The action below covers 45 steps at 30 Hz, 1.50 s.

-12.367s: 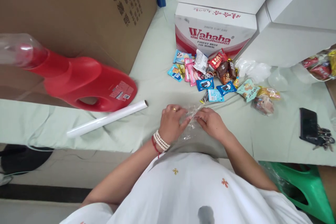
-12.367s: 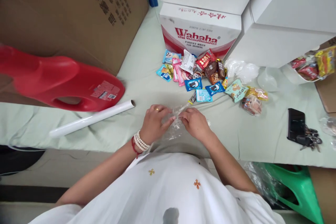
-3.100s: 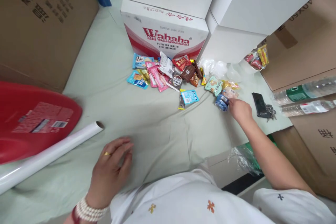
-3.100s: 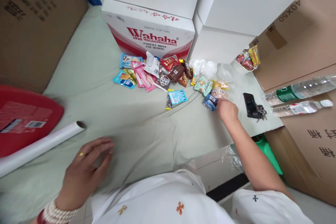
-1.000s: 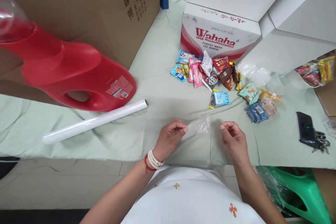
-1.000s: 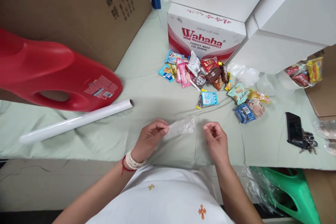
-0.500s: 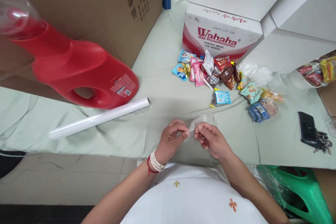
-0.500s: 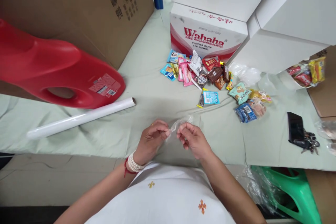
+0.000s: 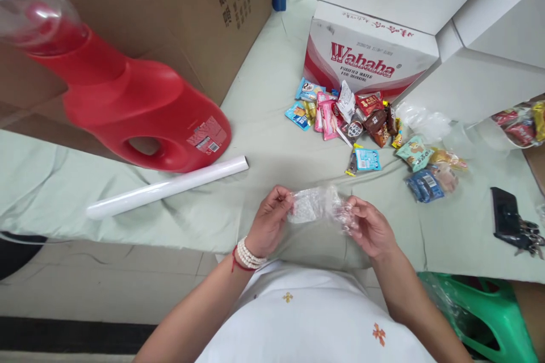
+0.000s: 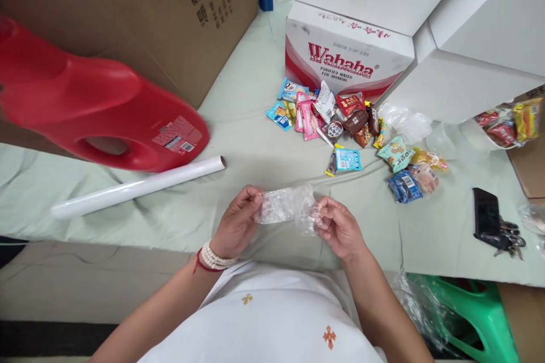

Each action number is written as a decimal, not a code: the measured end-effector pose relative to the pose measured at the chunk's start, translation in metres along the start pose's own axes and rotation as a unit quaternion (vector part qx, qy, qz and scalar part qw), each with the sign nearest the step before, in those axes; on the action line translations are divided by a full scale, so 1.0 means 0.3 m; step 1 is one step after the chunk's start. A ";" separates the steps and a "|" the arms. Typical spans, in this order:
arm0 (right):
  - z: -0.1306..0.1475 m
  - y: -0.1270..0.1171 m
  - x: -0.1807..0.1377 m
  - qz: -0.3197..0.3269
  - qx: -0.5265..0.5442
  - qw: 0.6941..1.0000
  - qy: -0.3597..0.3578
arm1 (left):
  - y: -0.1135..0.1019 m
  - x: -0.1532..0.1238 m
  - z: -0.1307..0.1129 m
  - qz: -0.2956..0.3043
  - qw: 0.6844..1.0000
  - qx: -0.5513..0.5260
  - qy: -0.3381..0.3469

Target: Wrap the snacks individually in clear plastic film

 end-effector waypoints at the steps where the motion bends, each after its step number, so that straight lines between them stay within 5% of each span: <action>1: 0.013 -0.023 -0.009 -0.005 -0.009 1.000 -0.014 | -0.013 0.010 -0.009 0.000 1.000 0.008 -0.003; 6: 0.079 -0.140 -0.053 -0.077 -0.107 0.989 -0.066 | -0.089 0.089 -0.076 0.024 0.980 0.196 0.035; 10: 0.107 -0.159 -0.078 -0.110 -0.188 0.963 -0.156 | -0.106 0.086 -0.180 -0.139 0.880 0.411 0.195; 12: 0.105 -0.125 -0.089 -0.106 -0.243 0.941 -0.211 | -0.047 0.048 -0.191 -0.155 0.862 0.432 0.214; 16: 0.083 0.001 -0.116 -0.078 -0.404 0.863 -0.294 | 0.179 -0.006 -0.084 0.112 0.926 0.350 0.083; 20: 0.073 0.090 -0.141 -0.058 -0.532 0.776 -0.334 | 0.263 0.002 -0.014 0.152 0.923 0.347 0.069; 24: 0.071 0.039 -0.151 -0.108 -0.509 0.797 -0.307 | 0.202 0.038 0.057 0.137 0.957 0.254 -0.038; 29: -0.002 -0.098 -0.147 -0.186 -0.323 0.903 -0.214 | 0.091 0.059 0.080 -0.023 0.988 0.095 -0.115; 32: -0.055 -0.136 -0.144 -0.163 -0.284 0.935 -0.133 | 0.077 0.061 0.089 -0.062 0.989 0.015 -0.136; 35: -0.042 -0.124 -0.150 -0.139 -0.398 0.897 -0.133 | 0.090 0.052 0.090 -0.056 0.991 0.062 -0.101; 39: 0.033 -0.054 -0.124 -0.156 -0.515 0.804 -0.253 | 0.130 0.022 0.099 0.009 0.983 0.179 -0.049; 45: 0.043 0.005 0.008 -0.174 -0.463 0.834 -0.244 | 0.118 -0.030 0.075 0.081 0.946 0.315 0.000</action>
Point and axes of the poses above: each hand's wrist, its own x-axis towards the middle knuckle, its own y-axis out of the palm, z = x × y, the point moved 5 cm from there along x, towards the middle knuckle, and after that the axes turned 5 degrees about y, right-handed, at the moved point
